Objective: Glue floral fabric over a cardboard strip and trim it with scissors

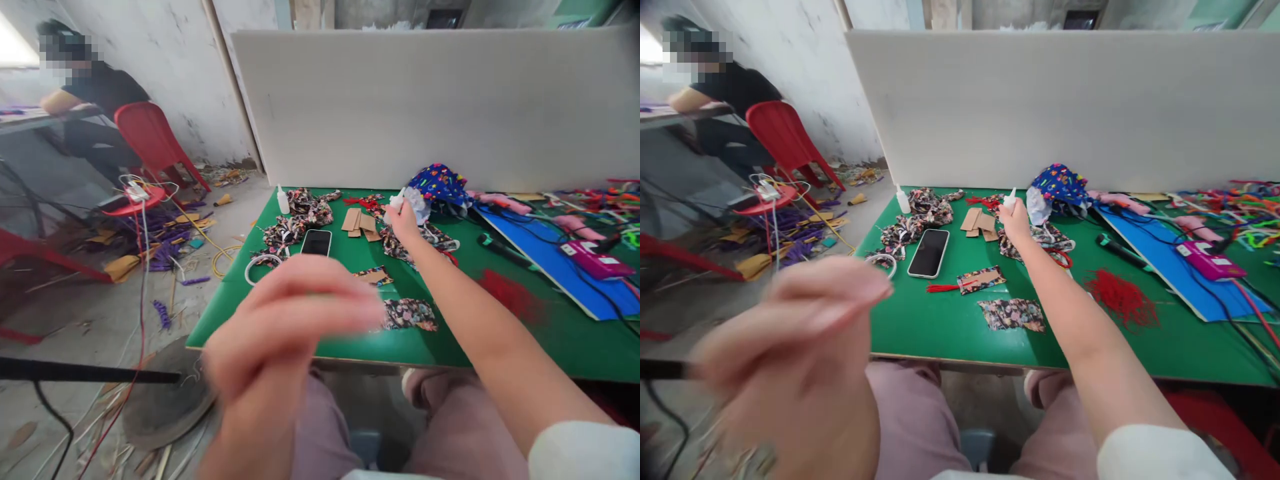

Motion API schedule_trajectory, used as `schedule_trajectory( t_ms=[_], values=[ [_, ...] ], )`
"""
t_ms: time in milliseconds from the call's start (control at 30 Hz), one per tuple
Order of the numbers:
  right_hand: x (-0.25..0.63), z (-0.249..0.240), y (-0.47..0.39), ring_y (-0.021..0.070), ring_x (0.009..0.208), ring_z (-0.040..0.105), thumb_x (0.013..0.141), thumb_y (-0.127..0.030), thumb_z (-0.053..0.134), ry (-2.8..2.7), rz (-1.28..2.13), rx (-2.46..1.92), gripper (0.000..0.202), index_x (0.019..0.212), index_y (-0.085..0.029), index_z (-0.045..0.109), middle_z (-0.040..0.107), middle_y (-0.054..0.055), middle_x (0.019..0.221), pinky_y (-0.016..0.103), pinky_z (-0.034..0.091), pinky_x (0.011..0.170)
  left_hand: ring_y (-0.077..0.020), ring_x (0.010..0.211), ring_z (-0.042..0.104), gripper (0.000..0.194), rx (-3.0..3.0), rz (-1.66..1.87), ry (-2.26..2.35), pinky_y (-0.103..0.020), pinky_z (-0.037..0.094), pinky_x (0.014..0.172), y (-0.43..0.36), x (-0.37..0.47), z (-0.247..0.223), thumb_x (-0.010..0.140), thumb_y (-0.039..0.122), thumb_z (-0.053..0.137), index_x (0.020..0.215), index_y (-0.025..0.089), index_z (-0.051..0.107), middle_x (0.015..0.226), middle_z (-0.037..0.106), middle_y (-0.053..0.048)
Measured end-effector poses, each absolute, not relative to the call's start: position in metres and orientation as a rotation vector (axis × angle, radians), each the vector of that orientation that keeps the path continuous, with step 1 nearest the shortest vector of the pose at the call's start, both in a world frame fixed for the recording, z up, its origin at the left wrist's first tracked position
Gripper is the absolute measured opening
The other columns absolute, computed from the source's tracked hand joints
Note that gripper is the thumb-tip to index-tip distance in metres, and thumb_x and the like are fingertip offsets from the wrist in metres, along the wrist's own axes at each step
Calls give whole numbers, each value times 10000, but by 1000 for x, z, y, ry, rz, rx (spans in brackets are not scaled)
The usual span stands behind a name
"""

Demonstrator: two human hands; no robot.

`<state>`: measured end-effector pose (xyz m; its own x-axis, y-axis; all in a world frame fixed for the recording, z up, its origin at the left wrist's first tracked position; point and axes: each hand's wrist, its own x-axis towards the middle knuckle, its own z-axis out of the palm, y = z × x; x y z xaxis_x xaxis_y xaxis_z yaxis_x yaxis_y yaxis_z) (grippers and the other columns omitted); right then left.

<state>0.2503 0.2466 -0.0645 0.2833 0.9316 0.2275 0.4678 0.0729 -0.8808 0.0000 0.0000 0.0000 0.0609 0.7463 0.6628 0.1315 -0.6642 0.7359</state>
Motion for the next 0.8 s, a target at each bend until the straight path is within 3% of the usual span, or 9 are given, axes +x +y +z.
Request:
schedule_trajectory(
  t_ms=[100,200,333,400,533,667,800],
  values=[
    [260,-57,213,180,882,609,861,-334,559,-1331,672,-1433,350,1192,-224,533,625,65,1043,312,528,711,-174,980,615,229,2073,1367,949,-310,513,861,72,24,-20,903,215,488,1053,221,661,1048,658,-60],
    [264,-60,183,132,686,590,848,-412,547,-1337,831,-1353,401,1211,-242,542,641,26,847,245,493,585,-222,1095,590,292,2367,828,1169,-360,484,957,102,41,-63,851,212,558,1131,199,641,1148,652,-90],
    [258,-69,164,71,406,398,858,-523,455,-1295,1121,-1321,522,1293,-238,502,547,-17,619,186,282,339,-325,1263,464,464,2404,646,1299,-493,402,1036,103,45,-101,811,245,624,1263,165,552,1315,552,-156],
    [254,-72,160,65,423,400,850,-487,485,-1256,1230,-1313,493,1275,-238,524,550,-14,641,174,267,329,-332,1268,456,464,2412,580,1337,-509,380,1049,103,42,-103,828,263,607,1270,137,541,1309,554,-171],
    [253,-75,149,59,516,453,748,-389,654,-1199,1365,-1259,402,1124,-252,614,614,-1,814,170,358,381,-271,1231,497,398,2429,508,1318,-447,407,1044,108,35,-97,864,265,562,1248,160,554,1251,609,-114],
    [259,-79,140,36,416,306,676,-375,724,-1062,1415,-1202,319,930,-221,609,433,-87,551,159,269,354,-255,1215,499,386,2434,507,1287,-441,427,1024,105,36,-99,865,274,562,1237,171,551,1238,613,-96],
    [256,-82,141,23,433,248,586,-365,777,-948,1431,-1106,397,905,-205,603,382,-97,570,161,234,372,-252,1199,506,392,2469,569,1240,-442,429,1019,101,38,-102,874,297,548,1251,192,536,1220,618,-83]
  ],
)
